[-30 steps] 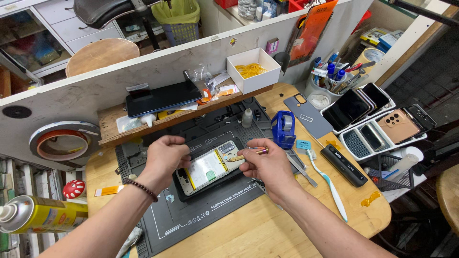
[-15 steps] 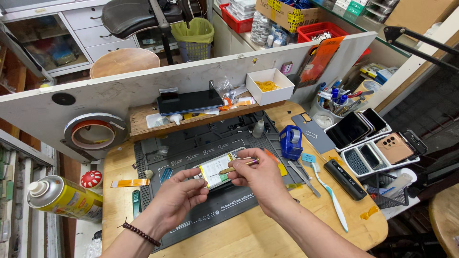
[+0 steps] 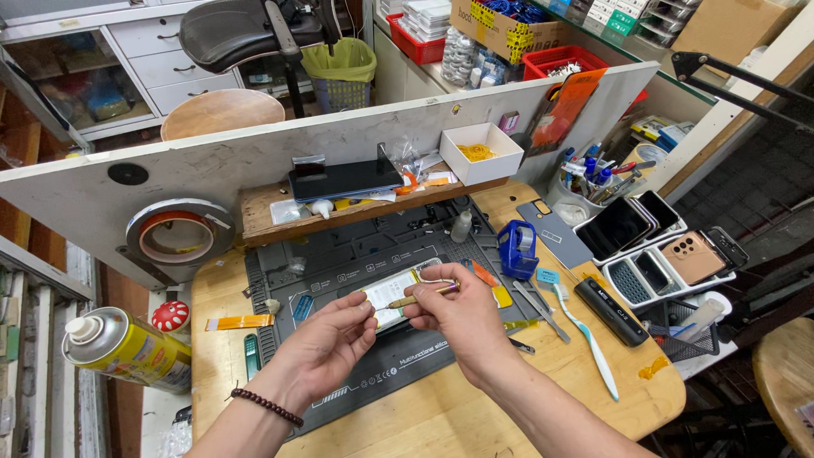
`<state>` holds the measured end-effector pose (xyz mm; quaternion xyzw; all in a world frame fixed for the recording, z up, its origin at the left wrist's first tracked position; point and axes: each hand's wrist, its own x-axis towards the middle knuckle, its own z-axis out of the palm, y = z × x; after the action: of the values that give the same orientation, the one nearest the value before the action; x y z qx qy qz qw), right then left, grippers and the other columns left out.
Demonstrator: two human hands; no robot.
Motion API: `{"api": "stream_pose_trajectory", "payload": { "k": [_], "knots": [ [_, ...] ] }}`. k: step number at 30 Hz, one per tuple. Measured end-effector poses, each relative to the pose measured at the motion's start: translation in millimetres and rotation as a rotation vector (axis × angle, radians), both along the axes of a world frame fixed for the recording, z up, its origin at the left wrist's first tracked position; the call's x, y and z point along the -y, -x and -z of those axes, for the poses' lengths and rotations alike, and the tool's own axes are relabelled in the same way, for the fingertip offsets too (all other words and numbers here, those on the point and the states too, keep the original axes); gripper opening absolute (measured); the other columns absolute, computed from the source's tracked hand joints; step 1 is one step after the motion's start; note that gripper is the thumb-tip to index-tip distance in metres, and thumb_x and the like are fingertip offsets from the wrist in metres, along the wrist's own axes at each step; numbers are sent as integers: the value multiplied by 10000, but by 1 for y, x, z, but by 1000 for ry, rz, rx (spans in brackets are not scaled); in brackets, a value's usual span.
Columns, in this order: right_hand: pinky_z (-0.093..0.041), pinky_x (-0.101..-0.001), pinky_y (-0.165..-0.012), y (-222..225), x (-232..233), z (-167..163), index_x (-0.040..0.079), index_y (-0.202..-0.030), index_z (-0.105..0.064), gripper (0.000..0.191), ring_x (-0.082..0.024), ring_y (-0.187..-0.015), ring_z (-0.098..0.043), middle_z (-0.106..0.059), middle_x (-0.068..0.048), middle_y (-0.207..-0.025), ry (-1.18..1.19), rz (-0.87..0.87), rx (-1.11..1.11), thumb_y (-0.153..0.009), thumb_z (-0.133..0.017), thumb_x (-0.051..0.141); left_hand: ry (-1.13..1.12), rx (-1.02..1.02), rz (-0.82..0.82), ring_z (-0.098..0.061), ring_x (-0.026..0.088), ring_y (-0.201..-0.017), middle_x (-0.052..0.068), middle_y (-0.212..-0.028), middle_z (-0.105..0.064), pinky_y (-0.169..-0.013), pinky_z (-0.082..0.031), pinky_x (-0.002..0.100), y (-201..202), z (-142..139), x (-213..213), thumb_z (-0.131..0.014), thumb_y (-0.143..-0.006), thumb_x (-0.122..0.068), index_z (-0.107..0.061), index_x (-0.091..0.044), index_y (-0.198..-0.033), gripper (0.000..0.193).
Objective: The person uses a small screwdriver to remove screws from the back of a white smartphone. They then use a plastic prying tool to separate the back cover from the phone body. The person lifts the back cover to expose the internal components and continues to work on the device.
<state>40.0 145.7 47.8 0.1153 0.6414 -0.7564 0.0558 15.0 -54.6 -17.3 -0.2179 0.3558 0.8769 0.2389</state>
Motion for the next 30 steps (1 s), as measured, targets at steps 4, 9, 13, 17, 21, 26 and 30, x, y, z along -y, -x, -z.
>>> {"api": "stream_pose_trajectory", "payload": {
  "k": [4, 9, 13, 17, 21, 26, 30],
  "knots": [
    [-606, -289, -681, 1, 1, 1, -16, -1208, -580, 327, -170, -797, -727, -751, -148, -1016, 18, 47, -12, -909, -670, 81, 17, -5, 26, -660, 179, -862, 101, -1018, -664, -765, -591, 284, 0, 2, 2, -696, -885, -26, -603, -17, -1198, 327],
    [-602, -291, -691, 3, -1, 1, -4, -1222, -579, 339, -168, -809, -720, -744, -148, -1036, 3, 26, 10, -907, -673, 76, 29, -11, 48, -662, 177, -847, 96, -991, -675, -752, -590, 284, 1, 0, 2, -702, -880, -25, -612, -24, -1180, 314],
    [-602, -294, -697, 6, -2, 2, 0, -1226, -566, 340, -171, -812, -719, -746, -153, -1047, 12, 1, 18, -909, -667, 72, 35, -15, 54, -668, 182, -822, 98, -979, -684, -739, -586, 289, 1, 0, 3, -700, -877, -29, -615, -30, -1174, 309],
    [-608, -287, -716, 10, -2, 1, 3, -1234, -572, 336, -165, -832, -723, -748, -145, -1080, -23, -93, 0, -913, -654, 63, 33, -28, 80, -673, 175, -814, 104, -976, -689, -735, -582, 281, 1, 1, 8, -705, -873, -9, -622, -25, -1174, 312],
    [-619, -278, -746, 14, -6, -1, 8, -1247, -570, 342, -152, -863, -732, -745, -132, -1110, -58, -207, -53, -911, -628, 39, 72, -31, 120, -674, 164, -807, 94, -962, -695, -718, -583, 274, -2, -2, 13, -705, -870, -17, -647, 0, -1180, 316],
    [-616, -282, -732, 17, -7, 0, 10, -1251, -556, 340, -161, -845, -725, -736, -132, -1084, -24, -208, -34, -919, -624, 39, 71, -6, 133, -675, 167, -809, 95, -960, -694, -711, -583, 274, 0, -7, 15, -704, -877, -20, -625, -6, -1187, 321],
    [-614, -283, -719, 18, -8, 1, -3, -1245, -566, 339, -166, -828, -722, -735, -138, -1046, -4, -190, -21, -921, -644, 57, 70, -27, 171, -675, 165, -802, 91, -951, -691, -700, -579, 274, 0, -10, 16, -706, -875, -21, -630, -1, -1191, 325]
  ]
}}
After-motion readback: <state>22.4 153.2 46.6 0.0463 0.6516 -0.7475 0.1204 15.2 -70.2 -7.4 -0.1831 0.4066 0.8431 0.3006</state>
